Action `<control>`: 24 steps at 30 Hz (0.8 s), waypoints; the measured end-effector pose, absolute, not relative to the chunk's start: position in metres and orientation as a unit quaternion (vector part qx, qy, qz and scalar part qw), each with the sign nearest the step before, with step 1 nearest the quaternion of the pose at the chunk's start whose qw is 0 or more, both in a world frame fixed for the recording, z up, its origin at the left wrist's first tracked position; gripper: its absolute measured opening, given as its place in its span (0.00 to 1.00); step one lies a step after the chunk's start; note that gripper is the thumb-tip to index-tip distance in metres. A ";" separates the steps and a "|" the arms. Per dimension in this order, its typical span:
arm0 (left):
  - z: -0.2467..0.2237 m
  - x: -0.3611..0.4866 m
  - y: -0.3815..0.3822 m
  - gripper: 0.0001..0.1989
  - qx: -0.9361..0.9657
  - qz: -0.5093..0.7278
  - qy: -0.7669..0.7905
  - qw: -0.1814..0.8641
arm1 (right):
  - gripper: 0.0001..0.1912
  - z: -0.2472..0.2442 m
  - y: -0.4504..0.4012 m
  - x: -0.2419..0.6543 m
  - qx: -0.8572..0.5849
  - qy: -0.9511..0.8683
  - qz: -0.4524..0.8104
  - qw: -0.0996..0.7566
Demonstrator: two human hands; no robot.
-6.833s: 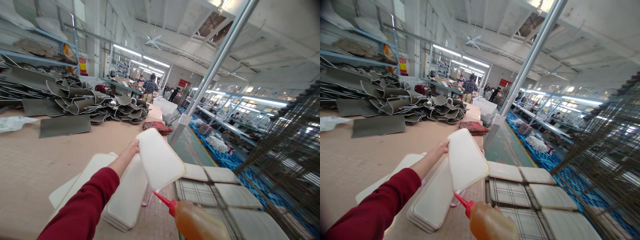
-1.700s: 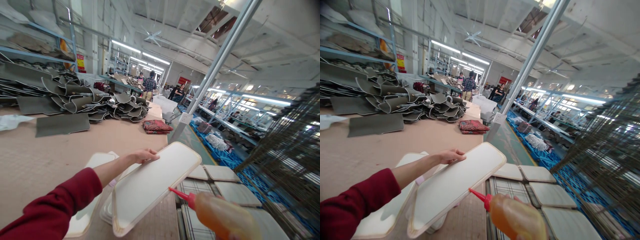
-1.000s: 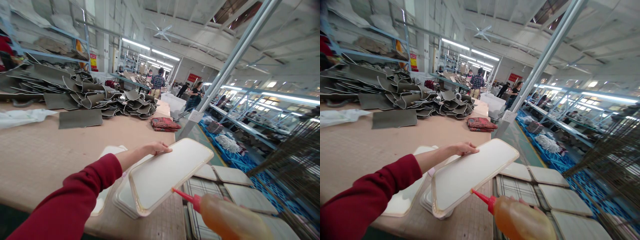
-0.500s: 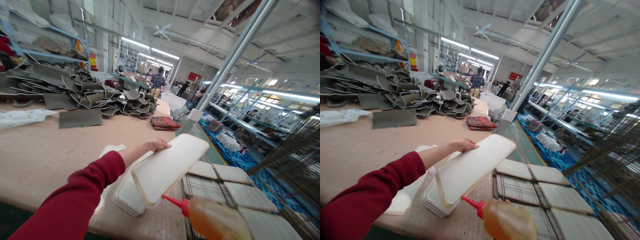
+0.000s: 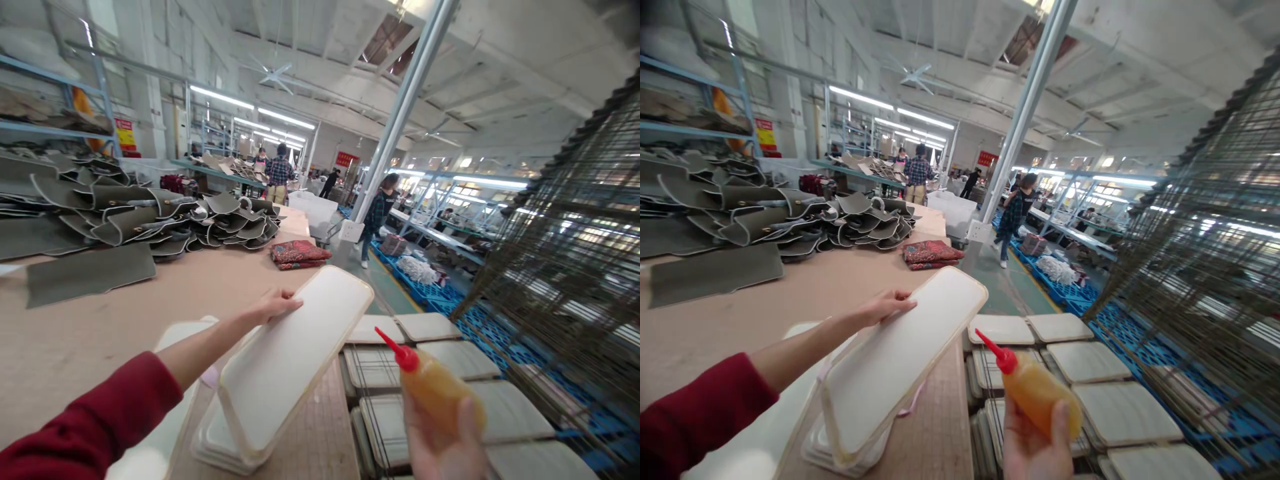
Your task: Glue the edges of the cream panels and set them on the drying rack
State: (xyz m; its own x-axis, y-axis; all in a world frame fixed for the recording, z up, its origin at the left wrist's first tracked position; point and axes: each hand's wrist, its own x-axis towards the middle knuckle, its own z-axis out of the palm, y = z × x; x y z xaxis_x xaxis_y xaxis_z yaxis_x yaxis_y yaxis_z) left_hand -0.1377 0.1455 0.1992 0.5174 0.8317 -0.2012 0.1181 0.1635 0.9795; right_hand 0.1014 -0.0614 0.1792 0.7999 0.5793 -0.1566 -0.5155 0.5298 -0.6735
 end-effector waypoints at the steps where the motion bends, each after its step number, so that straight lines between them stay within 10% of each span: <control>1: 0.203 -0.139 0.142 0.29 0.590 0.268 0.398 0.649 | 0.26 0.186 -0.058 0.109 -0.369 -0.066 0.279 0.884; 11: 0.219 -0.134 0.133 0.30 0.585 0.237 0.349 0.693 | 0.26 0.205 -0.045 0.129 -0.388 -0.183 0.132 0.894; 21: 0.210 -0.130 0.143 0.28 0.578 0.234 0.353 0.698 | 0.32 0.158 -0.055 0.114 -0.410 -0.154 0.294 0.850; 24: 0.206 -0.127 0.146 0.27 0.586 0.245 0.371 0.677 | 0.19 0.139 -0.061 0.080 -0.399 -0.128 0.390 0.820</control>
